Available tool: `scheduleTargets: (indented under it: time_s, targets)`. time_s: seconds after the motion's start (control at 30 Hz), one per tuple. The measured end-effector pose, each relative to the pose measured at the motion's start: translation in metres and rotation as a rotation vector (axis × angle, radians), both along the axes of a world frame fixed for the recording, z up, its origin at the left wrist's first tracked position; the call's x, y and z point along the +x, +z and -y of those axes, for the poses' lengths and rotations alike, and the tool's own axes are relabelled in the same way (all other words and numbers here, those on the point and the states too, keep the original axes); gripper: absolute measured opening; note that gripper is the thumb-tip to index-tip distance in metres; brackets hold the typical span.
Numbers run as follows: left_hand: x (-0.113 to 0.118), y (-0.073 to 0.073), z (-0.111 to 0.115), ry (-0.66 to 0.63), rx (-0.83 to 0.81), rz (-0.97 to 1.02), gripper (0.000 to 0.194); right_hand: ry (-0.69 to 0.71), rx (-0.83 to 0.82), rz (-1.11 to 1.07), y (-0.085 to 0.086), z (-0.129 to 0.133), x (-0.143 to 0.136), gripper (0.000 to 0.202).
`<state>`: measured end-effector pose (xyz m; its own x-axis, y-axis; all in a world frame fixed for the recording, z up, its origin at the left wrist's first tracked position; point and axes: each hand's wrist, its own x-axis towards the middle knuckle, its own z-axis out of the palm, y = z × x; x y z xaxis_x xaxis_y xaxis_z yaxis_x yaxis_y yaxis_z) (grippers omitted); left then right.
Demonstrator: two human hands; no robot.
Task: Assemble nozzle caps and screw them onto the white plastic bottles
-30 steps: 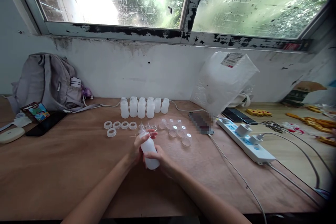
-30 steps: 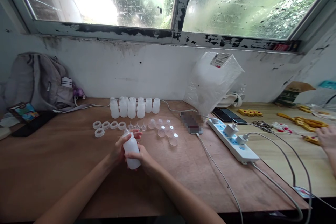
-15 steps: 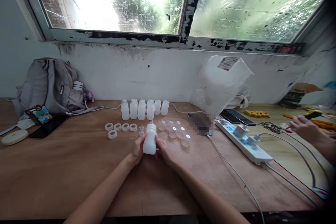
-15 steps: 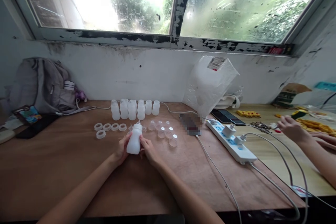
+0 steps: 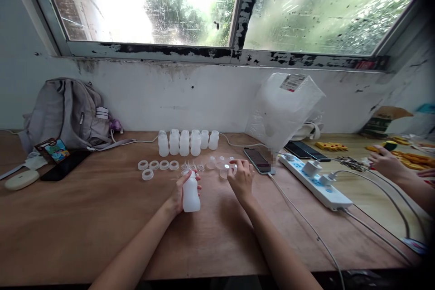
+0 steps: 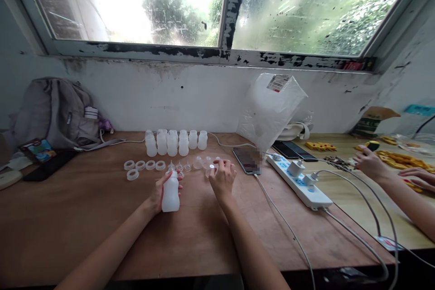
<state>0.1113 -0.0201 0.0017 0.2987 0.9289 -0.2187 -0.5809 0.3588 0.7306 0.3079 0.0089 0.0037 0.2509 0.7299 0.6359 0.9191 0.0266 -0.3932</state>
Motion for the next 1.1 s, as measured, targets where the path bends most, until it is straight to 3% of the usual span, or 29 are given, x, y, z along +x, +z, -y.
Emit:
scheduleTargets:
  time_s: [0.07,0.17,0.33,0.5,0.7,0.8,0.9,1.0,1.1]
  targets:
    - [0.001,0.000,0.000,-0.006,-0.004,0.016,0.035,-0.105,-0.082,0.018,-0.001,-0.002,0.008,0.020]
    - [0.001,0.000,-0.001,-0.001,-0.005,0.049,0.035,-0.111,-0.189,0.017,-0.005,-0.005,0.014,0.017]
    - [0.000,0.001,-0.001,0.010,-0.031,0.040,0.033,0.046,-0.183,0.030,-0.011,-0.004,0.007,0.010]
    - [0.002,0.001,0.002,0.052,-0.009,-0.143,0.033,0.324,-0.080,-0.075,-0.022,0.001,-0.018,0.008]
    - [0.006,-0.003,0.002,0.240,0.203,-0.270,0.040,0.499,-0.092,-0.205,-0.031,0.007,-0.033,0.018]
    - [0.006,-0.004,0.000,0.265,0.368,-0.389,0.036,0.531,-0.138,-0.377,-0.031,0.008,-0.035,0.029]
    - [0.005,-0.007,-0.002,0.261,0.473,-0.515,0.038,0.578,-0.135,-0.690,-0.026,0.006,-0.035,0.033]
    - [0.006,-0.013,-0.005,0.286,0.508,-0.562,0.050,0.649,-0.110,-1.008,-0.018,0.005,-0.033,0.031]
    - [0.007,-0.018,-0.005,0.228,0.507,-0.573,0.044,0.645,-0.054,-1.278,-0.010,0.004,-0.031,0.029]
